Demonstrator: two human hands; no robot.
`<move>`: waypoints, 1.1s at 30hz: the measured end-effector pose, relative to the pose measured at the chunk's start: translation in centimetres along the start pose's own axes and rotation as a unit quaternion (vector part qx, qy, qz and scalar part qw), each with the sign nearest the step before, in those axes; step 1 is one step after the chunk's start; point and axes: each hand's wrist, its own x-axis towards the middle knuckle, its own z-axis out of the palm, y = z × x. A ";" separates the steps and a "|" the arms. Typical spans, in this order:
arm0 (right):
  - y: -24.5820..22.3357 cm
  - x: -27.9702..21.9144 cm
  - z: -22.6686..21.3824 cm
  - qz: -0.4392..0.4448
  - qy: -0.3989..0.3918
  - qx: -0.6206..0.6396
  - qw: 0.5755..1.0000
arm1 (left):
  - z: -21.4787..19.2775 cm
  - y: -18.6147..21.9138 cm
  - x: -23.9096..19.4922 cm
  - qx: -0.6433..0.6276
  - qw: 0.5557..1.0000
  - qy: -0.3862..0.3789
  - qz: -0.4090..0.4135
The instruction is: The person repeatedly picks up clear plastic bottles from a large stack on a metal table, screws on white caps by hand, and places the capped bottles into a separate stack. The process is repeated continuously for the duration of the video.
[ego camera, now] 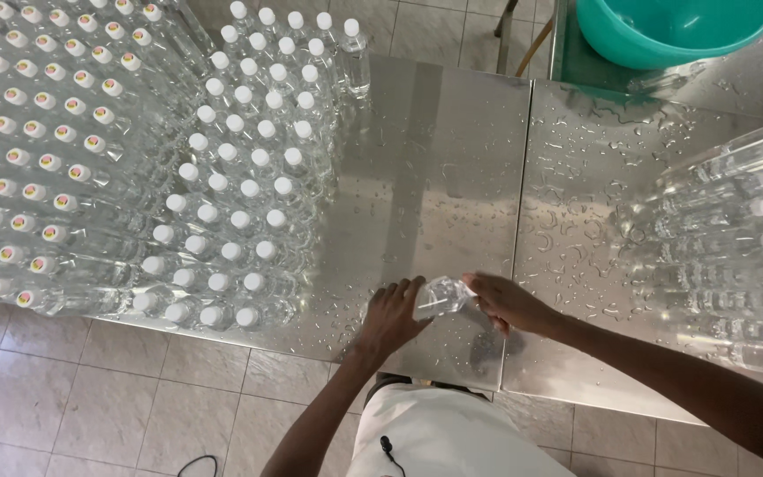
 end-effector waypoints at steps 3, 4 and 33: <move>-3.8 0.9 0.1 -0.271 0.088 -0.242 0.927 | -2.3 -0.5 2.0 -0.141 0.987 -0.006 -0.080; -5.4 1.3 0.0 -0.297 0.092 -0.284 0.907 | -2.2 -1.3 3.0 -0.191 0.976 0.024 -0.104; -38.2 36.0 -7.9 -0.423 0.296 -0.357 0.779 | 6.0 -4.6 -8.1 -0.482 0.821 0.112 -0.284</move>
